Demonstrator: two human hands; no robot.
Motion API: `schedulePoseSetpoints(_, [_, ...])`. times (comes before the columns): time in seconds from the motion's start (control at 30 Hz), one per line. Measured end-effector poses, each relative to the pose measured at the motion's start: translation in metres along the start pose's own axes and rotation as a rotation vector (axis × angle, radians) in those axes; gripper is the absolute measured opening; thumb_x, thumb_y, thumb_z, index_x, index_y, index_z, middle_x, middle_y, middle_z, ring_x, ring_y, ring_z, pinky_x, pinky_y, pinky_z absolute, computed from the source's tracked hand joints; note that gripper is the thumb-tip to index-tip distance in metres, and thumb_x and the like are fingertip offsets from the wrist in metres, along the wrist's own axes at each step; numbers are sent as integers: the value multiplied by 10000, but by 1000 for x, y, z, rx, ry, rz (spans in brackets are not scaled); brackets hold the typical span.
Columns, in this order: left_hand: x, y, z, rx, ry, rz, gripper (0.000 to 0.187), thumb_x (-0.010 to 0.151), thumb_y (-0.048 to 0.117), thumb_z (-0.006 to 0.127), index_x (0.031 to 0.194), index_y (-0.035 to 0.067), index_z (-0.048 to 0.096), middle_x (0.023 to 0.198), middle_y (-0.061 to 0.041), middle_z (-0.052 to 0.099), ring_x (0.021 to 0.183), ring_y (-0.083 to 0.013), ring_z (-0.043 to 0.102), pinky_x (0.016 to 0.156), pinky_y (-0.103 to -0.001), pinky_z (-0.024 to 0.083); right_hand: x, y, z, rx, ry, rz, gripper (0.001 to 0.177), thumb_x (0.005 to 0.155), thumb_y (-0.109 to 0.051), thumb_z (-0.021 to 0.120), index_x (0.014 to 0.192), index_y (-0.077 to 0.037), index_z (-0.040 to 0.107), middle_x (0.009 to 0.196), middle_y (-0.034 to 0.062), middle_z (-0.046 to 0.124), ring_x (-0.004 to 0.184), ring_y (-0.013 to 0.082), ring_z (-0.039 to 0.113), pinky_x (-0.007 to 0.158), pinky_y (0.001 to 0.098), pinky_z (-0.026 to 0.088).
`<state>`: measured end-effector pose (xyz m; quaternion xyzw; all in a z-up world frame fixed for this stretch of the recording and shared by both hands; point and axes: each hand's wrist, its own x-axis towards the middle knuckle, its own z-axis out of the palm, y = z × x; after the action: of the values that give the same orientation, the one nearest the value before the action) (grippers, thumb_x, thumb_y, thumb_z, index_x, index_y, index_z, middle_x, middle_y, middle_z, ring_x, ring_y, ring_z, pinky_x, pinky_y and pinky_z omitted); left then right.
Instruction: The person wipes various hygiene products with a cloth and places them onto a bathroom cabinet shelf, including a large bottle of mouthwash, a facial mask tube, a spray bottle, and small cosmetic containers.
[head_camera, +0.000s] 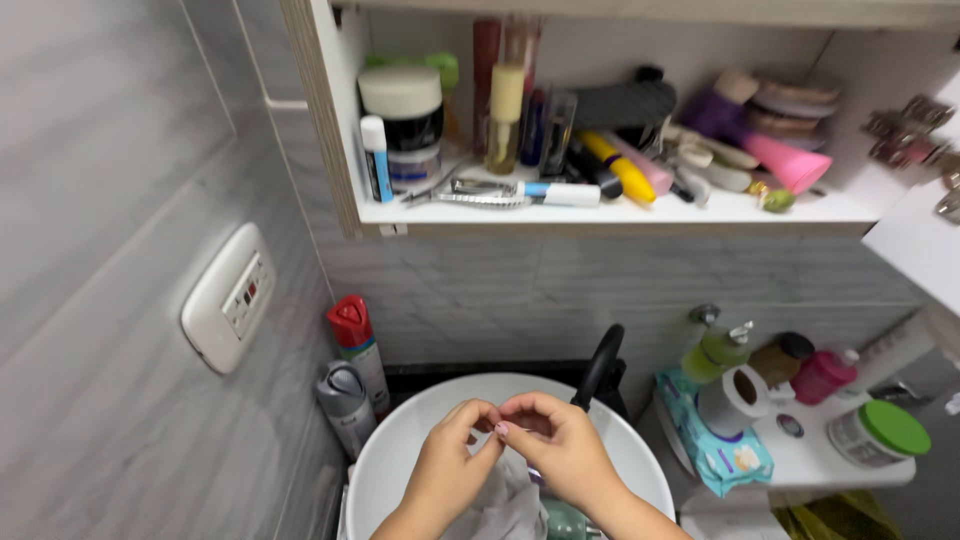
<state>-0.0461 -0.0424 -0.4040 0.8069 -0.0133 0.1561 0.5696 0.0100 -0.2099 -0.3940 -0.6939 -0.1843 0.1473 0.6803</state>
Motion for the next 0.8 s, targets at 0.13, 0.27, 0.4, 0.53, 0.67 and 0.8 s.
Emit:
schedulePoseSetpoints(0.13, [-6, -107, 20, 18, -49, -324, 254, 855, 201, 724, 1087, 110, 674, 972, -71, 761, 890, -221, 738, 816, -337, 584, 8, 74, 1, -391, 9, 226, 350, 867, -205, 742, 1176, -42, 737, 1025, 77, 795, 899, 172, 760, 831, 286, 600])
schedulePoseSetpoints(0.27, [-20, -212, 44, 184, -41, -626, 410, 868, 226, 714, 1250, 140, 592, 1107, -80, 696, 997, -261, 713, 887, -376, 565, 2, 127, 9, -625, -19, 429, 555, 862, -308, 748, 1363, -127, 591, 1170, 50, 681, 937, 214, 746, 863, 322, 580])
schedulePoseSetpoints(0.4, [-26, -257, 57, 315, -56, -699, 440, 909, 323, 689, 1282, 109, 598, 1109, -154, 735, 1065, -320, 706, 944, -395, 538, -8, 153, 15, -885, -99, 403, 539, 826, -348, 784, 1264, -72, 636, 1120, 127, 723, 973, 274, 686, 877, 366, 534])
schedulePoseSetpoints(0.53, [-19, -238, 56, 381, -150, -829, 591, 864, 401, 742, 1326, 83, 556, 1130, -170, 743, 1081, -297, 725, 958, -378, 551, -19, 164, 8, -660, -32, 472, 330, 853, -289, 717, 1085, -56, 743, 985, 153, 786, 857, 254, 715, 820, 341, 549])
schedulePoseSetpoints(0.67, [-13, -206, 52, 390, -172, -856, 705, 763, 392, 847, 1322, 85, 546, 1139, -152, 730, 1092, -277, 714, 963, -367, 545, -29, 169, -7, -19, 191, 489, 294, 835, -137, 626, 1074, -33, 761, 1031, 130, 759, 946, 222, 675, 865, 339, 524])
schedulePoseSetpoints(0.8, [-15, -196, 64, 384, -199, -835, 705, 739, 321, 870, 1316, 83, 542, 1128, -141, 731, 1080, -275, 715, 950, -365, 544, -40, 145, -17, 482, 307, 423, 373, 817, -83, 516, 1141, 30, 664, 1111, 150, 733, 1071, 233, 659, 987, 369, 481])
